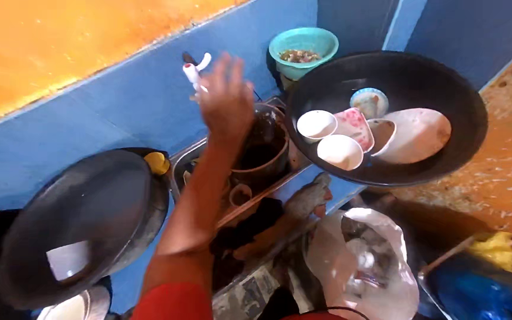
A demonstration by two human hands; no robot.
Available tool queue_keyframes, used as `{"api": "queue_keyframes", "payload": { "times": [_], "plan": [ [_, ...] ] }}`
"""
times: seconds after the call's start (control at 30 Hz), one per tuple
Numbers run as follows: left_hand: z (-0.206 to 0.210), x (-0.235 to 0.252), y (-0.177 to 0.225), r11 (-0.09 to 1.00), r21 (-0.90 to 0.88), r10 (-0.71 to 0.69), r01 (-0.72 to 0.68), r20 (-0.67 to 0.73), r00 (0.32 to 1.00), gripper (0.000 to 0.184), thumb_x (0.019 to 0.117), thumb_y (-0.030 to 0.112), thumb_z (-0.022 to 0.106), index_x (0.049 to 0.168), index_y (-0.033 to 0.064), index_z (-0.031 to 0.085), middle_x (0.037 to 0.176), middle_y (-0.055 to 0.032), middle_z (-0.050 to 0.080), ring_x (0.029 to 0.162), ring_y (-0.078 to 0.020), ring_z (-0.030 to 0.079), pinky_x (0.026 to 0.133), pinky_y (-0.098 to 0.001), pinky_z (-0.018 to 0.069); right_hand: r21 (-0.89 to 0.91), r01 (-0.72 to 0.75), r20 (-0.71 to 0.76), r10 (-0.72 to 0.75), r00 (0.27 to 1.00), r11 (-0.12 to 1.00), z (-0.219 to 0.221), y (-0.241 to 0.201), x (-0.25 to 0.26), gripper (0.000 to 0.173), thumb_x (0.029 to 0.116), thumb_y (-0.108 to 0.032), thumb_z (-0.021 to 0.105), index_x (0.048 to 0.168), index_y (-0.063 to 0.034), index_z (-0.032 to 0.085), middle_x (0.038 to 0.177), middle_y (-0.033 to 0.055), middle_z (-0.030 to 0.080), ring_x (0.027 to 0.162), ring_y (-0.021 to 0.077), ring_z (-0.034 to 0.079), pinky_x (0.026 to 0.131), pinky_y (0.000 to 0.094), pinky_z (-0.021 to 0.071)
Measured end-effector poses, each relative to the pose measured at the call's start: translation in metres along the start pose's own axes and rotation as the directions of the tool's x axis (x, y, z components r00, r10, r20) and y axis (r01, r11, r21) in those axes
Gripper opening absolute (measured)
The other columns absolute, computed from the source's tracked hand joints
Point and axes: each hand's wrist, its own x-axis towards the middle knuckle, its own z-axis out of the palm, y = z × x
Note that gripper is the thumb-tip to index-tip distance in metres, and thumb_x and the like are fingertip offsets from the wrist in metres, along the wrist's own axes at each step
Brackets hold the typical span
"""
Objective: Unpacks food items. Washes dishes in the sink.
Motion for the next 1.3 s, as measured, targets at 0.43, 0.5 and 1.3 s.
{"api": "queue_keyframes", "payload": {
  "times": [0.43,0.5,1.3],
  "plan": [
    [0.019,0.105,-0.121,0.957,0.261,-0.271,0.13,0.632,0.726,0.037,0.105,0.018,0.05,0.101,-0.0156,0.065,0.114,-0.0375,0.064,0.113,-0.0552,0.062,0.087,-0.0704,0.0485,0.163,0.604,0.766,-0.486,0.42,0.78,0.329,-0.382,-0.083,0.054,0.1091,-0.029,0.049,0.154,0.0011,0.043,0.151,0.0231,0.051,0.144,0.0367,0.046,0.123,0.0528,0.0284],
    [0.021,0.117,-0.123,0.942,0.254,-0.334,0.219,0.635,0.697,0.035,0.1008,0.017,0.056,0.105,-0.0157,0.065,0.12,-0.037,0.063,0.117,-0.0533,0.061,0.09,-0.0708,0.0475,0.088,0.577,0.815,-0.391,0.426,0.812,0.346,-0.396,-0.088,0.045,0.1106,-0.028,0.044,0.142,0.0017,0.056,0.139,0.0227,0.061,0.133,0.0366,0.056,0.116,0.051,0.0389],
    [0.044,0.112,-0.192,0.796,-0.105,-0.381,0.596,0.677,0.63,0.05,0.1122,0.04,0.032,0.128,0.0001,0.058,0.099,-0.0168,0.063,0.069,-0.0207,0.06,0.066,-0.0406,0.0529,0.213,0.413,0.877,-0.359,0.319,0.886,0.353,-0.416,-0.088,0.043,0.1107,-0.027,0.044,0.147,-0.007,0.054,0.139,0.0189,0.062,0.131,0.0352,0.058,0.108,0.052,0.0467]
  ]
}}
